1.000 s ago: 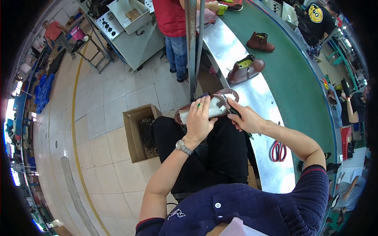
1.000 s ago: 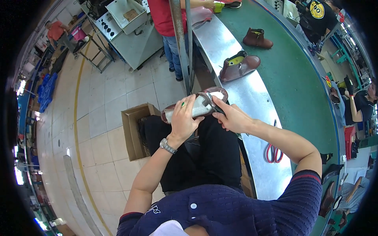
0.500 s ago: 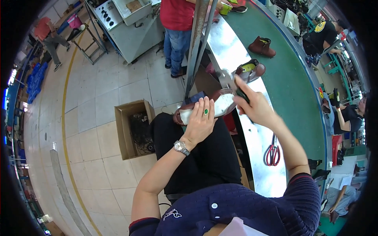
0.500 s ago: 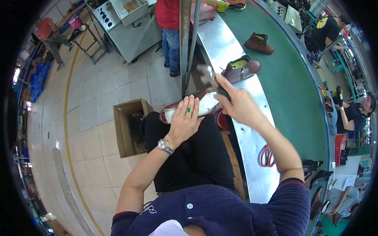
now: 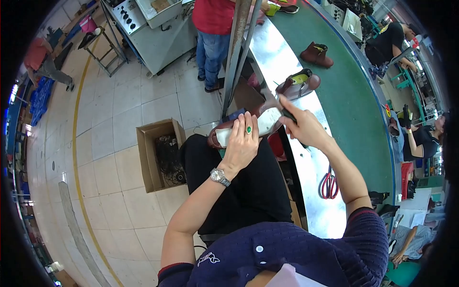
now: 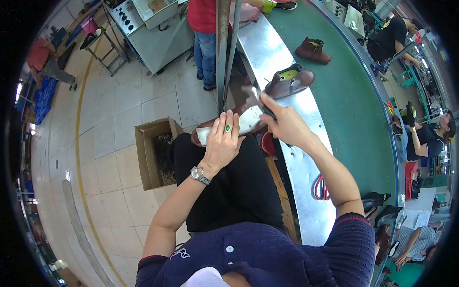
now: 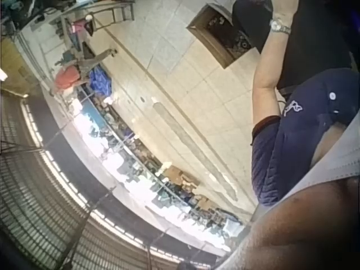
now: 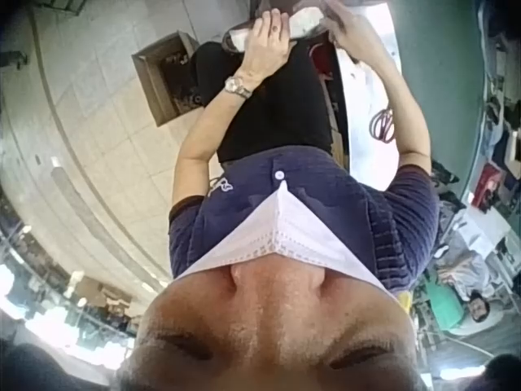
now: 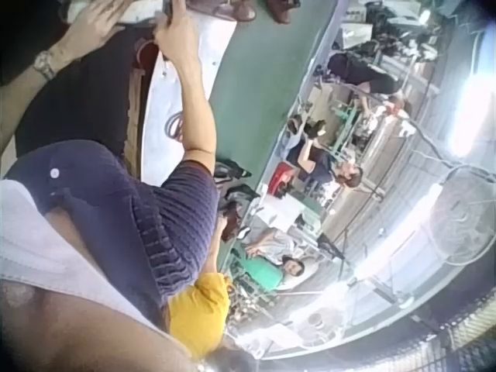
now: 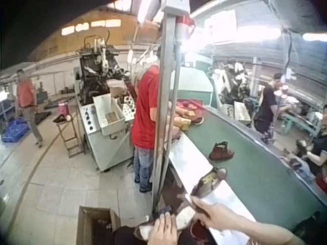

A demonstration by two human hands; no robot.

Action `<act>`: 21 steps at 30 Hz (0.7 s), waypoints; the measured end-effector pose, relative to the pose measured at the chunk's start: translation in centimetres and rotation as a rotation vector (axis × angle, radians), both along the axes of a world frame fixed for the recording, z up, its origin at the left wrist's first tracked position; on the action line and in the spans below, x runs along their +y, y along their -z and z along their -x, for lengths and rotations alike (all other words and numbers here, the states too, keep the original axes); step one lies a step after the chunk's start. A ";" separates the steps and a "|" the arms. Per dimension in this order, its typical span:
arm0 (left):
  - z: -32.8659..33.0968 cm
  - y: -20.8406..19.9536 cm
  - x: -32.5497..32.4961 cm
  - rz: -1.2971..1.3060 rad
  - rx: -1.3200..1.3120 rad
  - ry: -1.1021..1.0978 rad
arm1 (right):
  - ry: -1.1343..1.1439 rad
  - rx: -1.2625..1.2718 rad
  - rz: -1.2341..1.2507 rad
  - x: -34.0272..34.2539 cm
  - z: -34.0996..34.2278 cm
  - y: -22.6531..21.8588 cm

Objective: Performing various shoe assembly and finishing tasks on a production line, including lasting and trimming.

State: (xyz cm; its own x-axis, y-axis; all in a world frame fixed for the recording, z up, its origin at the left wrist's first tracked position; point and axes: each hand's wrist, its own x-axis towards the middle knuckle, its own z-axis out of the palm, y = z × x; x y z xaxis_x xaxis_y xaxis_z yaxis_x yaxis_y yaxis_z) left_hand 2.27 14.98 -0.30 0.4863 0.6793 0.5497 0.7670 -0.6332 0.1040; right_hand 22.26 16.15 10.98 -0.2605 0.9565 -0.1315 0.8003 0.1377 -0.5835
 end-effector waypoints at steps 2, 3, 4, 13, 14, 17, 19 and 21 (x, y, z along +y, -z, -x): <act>-0.3 -0.4 -0.1 0.003 -0.021 0.011 | 0.098 0.051 -0.089 -0.4 -0.1 1.8; -0.3 -0.5 -0.1 0.003 -0.020 0.015 | 0.067 -0.018 -0.045 -0.3 0.2 2.7; -0.3 -0.6 -0.1 0.000 -0.020 0.008 | 0.036 -0.086 -0.001 -0.2 0.2 3.2; -0.4 -0.7 -0.3 -0.070 0.094 -0.018 | -0.063 -0.296 -0.115 -0.5 1.8 1.9; -0.2 -0.6 -0.3 -0.080 0.095 -0.018 | -0.063 -0.295 -0.115 -0.6 1.8 1.1; -0.1 0.0 -0.4 -0.101 0.085 -0.008 | -0.113 -0.199 -0.107 -0.9 2.4 0.0; -0.2 -0.1 -0.3 -0.105 0.105 0.002 | 0.039 -0.109 -0.235 -1.6 2.8 1.6; -0.2 -0.1 -0.4 -0.113 0.128 0.008 | -0.038 -0.237 -0.154 -1.2 2.6 1.5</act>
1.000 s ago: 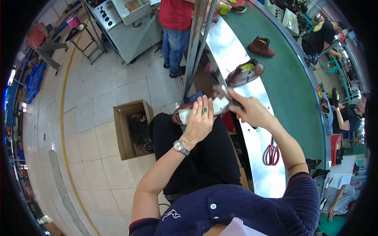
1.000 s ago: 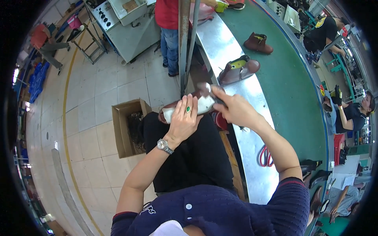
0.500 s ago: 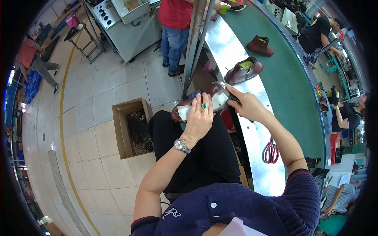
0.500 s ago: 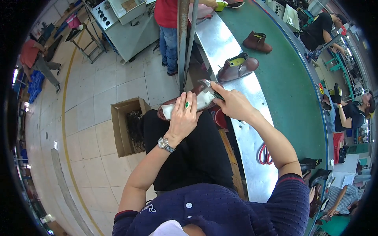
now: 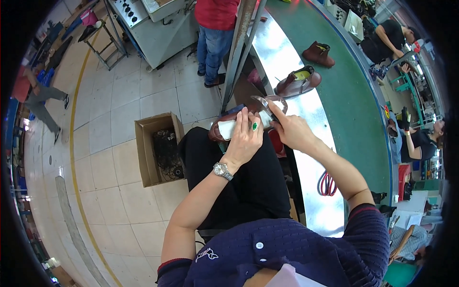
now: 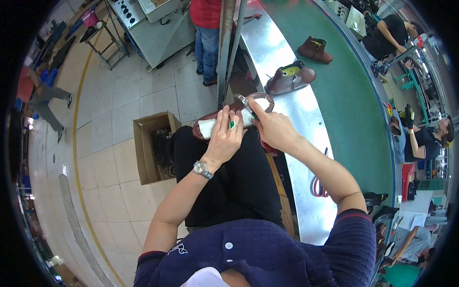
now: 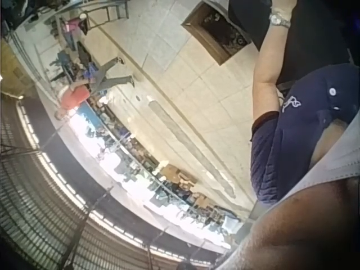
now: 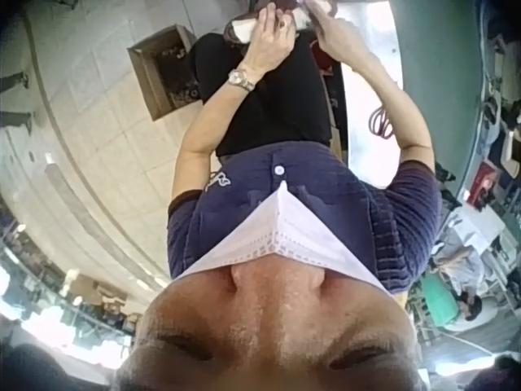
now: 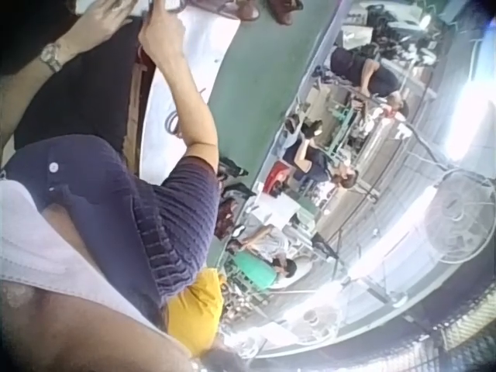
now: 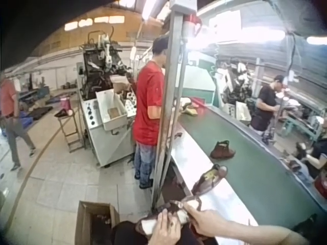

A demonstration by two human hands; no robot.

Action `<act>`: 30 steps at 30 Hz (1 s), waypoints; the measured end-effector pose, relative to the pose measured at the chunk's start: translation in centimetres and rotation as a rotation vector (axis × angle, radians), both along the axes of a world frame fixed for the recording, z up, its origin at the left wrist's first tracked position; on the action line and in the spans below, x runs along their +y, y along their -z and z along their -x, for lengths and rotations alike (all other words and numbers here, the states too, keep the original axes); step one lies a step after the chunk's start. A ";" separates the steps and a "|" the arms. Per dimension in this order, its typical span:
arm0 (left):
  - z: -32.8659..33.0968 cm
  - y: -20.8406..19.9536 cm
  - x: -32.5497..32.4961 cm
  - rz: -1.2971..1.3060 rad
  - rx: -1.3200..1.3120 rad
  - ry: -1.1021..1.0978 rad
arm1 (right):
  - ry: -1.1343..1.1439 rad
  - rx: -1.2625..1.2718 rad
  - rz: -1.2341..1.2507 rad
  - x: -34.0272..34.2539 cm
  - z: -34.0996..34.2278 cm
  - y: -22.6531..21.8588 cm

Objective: Performing various shoe assembly and finishing tasks on a production line, including lasting and trimming.

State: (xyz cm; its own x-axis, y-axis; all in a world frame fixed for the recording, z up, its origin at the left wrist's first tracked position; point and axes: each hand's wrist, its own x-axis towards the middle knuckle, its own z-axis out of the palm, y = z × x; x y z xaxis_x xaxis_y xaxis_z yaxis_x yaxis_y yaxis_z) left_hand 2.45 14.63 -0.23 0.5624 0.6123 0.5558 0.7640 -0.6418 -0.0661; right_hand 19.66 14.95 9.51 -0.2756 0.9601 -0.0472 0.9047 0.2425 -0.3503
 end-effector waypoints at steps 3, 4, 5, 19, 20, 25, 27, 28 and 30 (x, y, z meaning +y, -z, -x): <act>0.2 0.2 0.0 0.003 -0.068 0.012 | -0.105 -0.144 0.045 -0.3 0.6 -1.0; 0.0 0.2 0.0 -0.016 -0.084 0.008 | -0.035 -0.024 -0.020 -0.8 1.1 -1.0; 0.0 0.2 0.0 -0.035 -0.099 0.005 | 0.035 0.096 -0.085 -1.0 1.4 -1.0; 1.0 -4.2 -0.6 0.301 -0.141 -0.305 | -0.070 -0.177 0.056 -0.7 1.7 -0.7; 1.6 -3.9 -0.7 0.275 -0.097 -0.269 | -0.059 -0.106 0.005 -0.8 2.1 -1.3; 1.9 -2.6 -1.1 0.165 -0.007 -0.184 | -0.037 -0.120 -0.034 -1.8 3.2 1.5; 1.9 -1.9 -1.5 0.158 0.091 -0.241 | -0.090 -0.119 -0.111 -1.2 3.2 1.6; 2.1 -1.5 -1.7 0.177 0.058 -0.227 | -0.098 -0.095 -0.093 -1.2 3.5 0.4; 2.2 -1.2 -2.0 0.149 0.033 -0.225 | -0.107 -0.074 -0.074 -1.5 3.9 0.0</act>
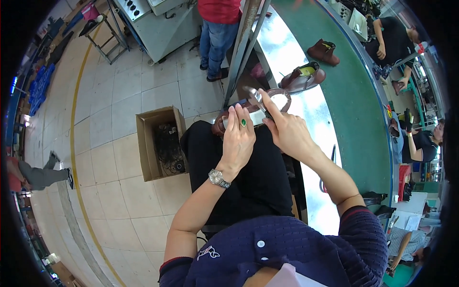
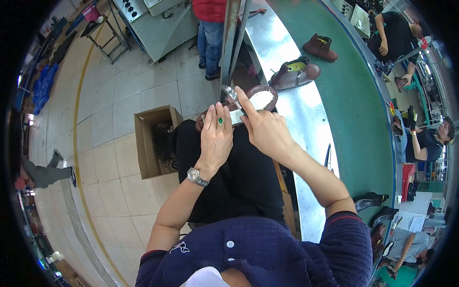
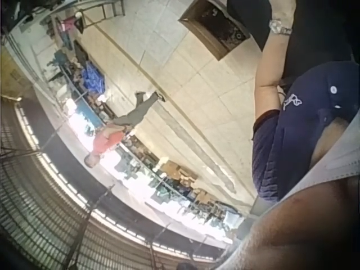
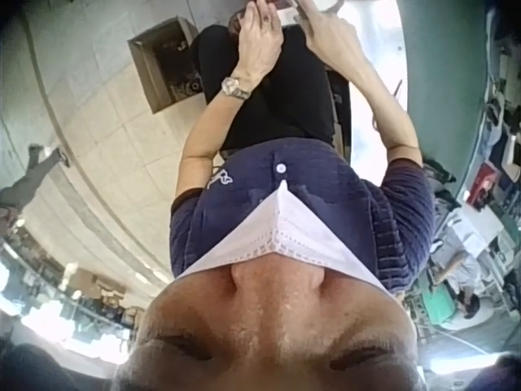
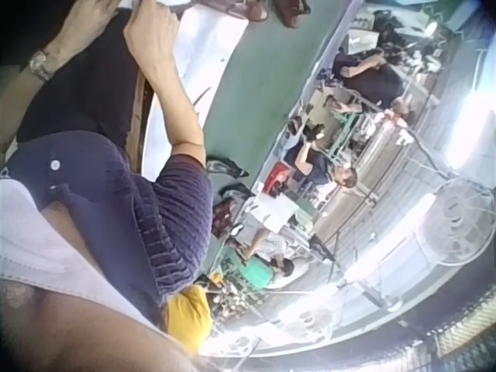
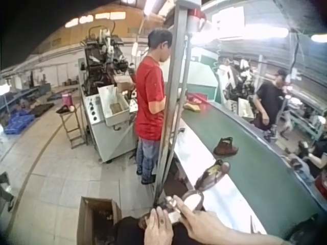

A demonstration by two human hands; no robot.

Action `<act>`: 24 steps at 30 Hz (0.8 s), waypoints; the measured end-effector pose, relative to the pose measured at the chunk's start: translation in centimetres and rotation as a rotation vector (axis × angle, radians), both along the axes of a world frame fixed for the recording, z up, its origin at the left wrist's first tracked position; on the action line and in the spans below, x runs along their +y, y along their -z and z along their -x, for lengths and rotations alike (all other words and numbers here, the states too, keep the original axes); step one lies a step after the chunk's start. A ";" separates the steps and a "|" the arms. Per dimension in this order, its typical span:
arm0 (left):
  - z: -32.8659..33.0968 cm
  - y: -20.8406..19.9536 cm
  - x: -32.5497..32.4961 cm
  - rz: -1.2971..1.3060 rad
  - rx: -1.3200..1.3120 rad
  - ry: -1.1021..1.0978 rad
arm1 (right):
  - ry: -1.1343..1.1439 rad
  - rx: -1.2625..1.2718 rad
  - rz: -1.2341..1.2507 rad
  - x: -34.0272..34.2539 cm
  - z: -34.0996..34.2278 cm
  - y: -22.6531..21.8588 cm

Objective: Performing various shoe assembly and finishing tasks on a production line, including lasting and trimming.

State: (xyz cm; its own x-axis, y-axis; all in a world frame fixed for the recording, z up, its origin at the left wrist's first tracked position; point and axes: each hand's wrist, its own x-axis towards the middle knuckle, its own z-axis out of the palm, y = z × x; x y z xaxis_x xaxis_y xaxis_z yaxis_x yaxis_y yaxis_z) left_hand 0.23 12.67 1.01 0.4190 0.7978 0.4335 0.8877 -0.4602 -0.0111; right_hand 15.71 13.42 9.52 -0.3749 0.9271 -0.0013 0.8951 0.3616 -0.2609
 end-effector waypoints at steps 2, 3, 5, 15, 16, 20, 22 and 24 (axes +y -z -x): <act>-0.1 0.2 0.0 -0.031 -0.026 0.002 | 0.103 0.173 -0.098 -0.6 0.6 0.9; 0.0 0.3 0.2 -0.056 -0.047 0.001 | 0.105 0.174 -0.098 -0.5 0.5 1.3; 0.6 0.3 0.3 -0.081 -0.067 0.001 | 0.056 -0.016 0.051 0.2 0.2 1.8; 3.8 -1.3 0.3 0.273 -0.759 -0.009 | -0.014 0.023 0.077 0.4 1.8 0.5; 3.9 -1.3 0.2 0.272 -0.756 -0.015 | 0.005 0.126 0.027 0.0 2.2 0.2; 3.7 -1.5 0.0 0.297 -0.771 0.001 | 0.042 0.166 -0.007 -0.4 2.7 1.7; 4.2 -1.5 0.4 0.314 -0.772 0.000 | 0.017 0.073 0.079 0.5 2.3 1.3; 4.9 -1.5 0.4 0.367 -0.767 0.045 | 0.007 0.127 0.034 1.9 1.0 0.2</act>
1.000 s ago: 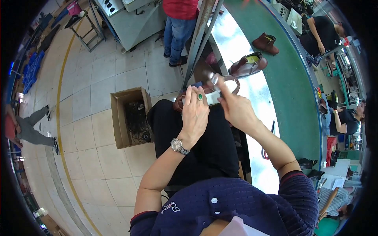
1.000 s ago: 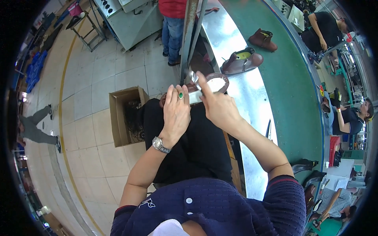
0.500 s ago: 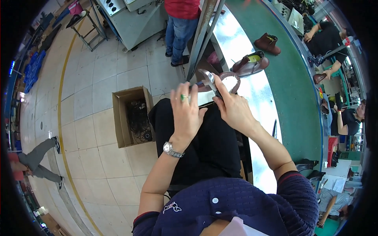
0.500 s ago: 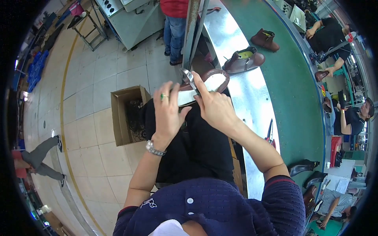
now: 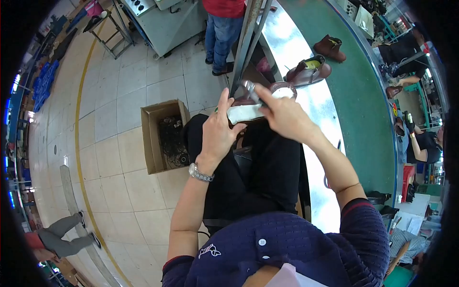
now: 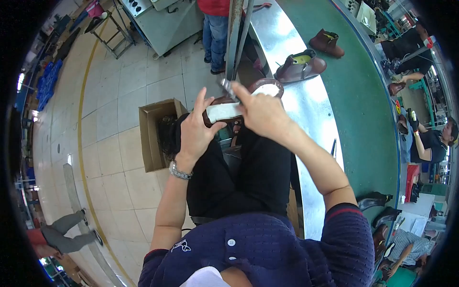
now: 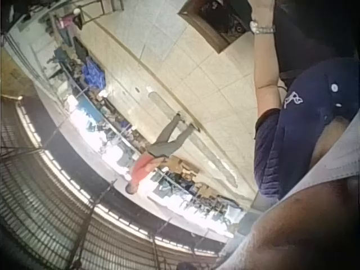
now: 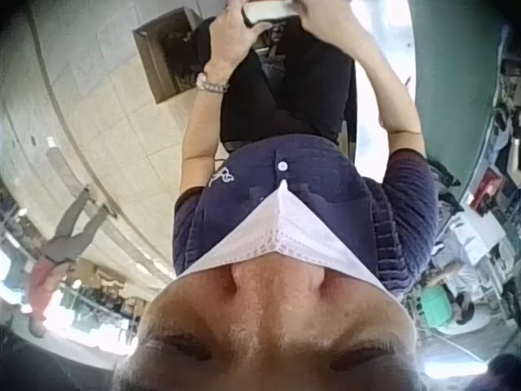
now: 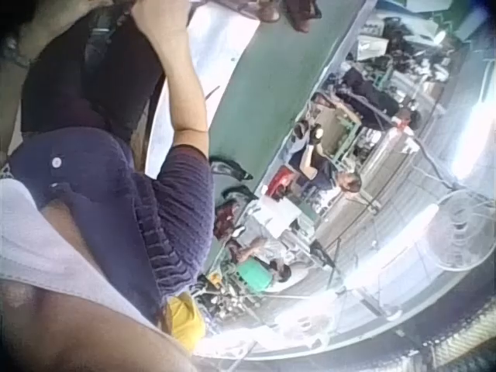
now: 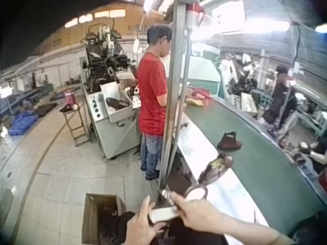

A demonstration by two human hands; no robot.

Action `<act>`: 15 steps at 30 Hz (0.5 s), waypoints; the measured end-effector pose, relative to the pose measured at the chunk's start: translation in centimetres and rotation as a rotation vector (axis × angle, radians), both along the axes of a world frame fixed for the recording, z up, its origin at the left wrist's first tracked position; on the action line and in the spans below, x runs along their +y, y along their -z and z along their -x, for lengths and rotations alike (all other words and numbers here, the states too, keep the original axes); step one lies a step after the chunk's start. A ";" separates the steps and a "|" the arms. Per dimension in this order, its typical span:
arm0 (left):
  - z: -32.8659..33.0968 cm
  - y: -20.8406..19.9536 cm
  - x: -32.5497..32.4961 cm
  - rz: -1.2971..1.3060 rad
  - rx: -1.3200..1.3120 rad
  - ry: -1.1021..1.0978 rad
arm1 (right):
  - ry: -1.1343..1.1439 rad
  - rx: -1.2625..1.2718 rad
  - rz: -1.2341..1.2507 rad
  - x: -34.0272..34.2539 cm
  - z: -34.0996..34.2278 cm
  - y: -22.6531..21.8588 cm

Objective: Performing various shoe assembly and finishing tasks on a production line, including lasting and trimming.

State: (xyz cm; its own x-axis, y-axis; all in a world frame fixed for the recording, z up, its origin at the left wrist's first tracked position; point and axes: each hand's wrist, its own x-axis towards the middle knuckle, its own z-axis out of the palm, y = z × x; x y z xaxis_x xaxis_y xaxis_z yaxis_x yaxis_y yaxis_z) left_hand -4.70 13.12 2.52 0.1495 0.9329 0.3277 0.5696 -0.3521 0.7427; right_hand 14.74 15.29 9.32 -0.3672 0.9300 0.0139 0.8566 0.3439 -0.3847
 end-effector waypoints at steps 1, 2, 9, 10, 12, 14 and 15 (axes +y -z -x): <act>0.2 -0.2 0.1 0.005 -0.003 0.000 | 0.003 0.045 -0.098 0.6 -0.8 -0.1; 0.6 -0.5 0.3 0.050 -0.050 0.046 | 0.056 0.013 -0.117 1.4 -1.4 -0.4; 1.4 -0.9 -5.9 0.255 -0.169 -0.024 | 0.080 -0.115 0.241 -2.6 -2.9 -2.9; 1.5 -1.1 -7.2 0.417 -0.328 -0.015 | 0.112 0.073 0.410 -3.8 -2.4 -3.7; 1.7 -0.5 -8.2 0.449 -0.386 -0.042 | 0.094 0.237 0.615 -5.2 -1.5 -4.3; 2.9 0.7 -8.5 0.250 -0.100 -0.213 | -0.062 0.201 0.652 -5.4 -0.8 -3.9; 3.6 0.6 -8.0 0.139 0.027 -0.264 | -0.067 0.201 0.660 -5.4 -0.4 -3.6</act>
State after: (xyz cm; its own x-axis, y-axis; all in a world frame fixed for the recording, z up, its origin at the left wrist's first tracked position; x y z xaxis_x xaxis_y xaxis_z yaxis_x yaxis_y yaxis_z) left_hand -8.30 5.10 1.87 -0.0971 0.9762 0.1937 0.6479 -0.0858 0.7568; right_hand 15.15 9.85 12.92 -0.4734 0.7430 -0.4731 0.7322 0.0334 -0.6803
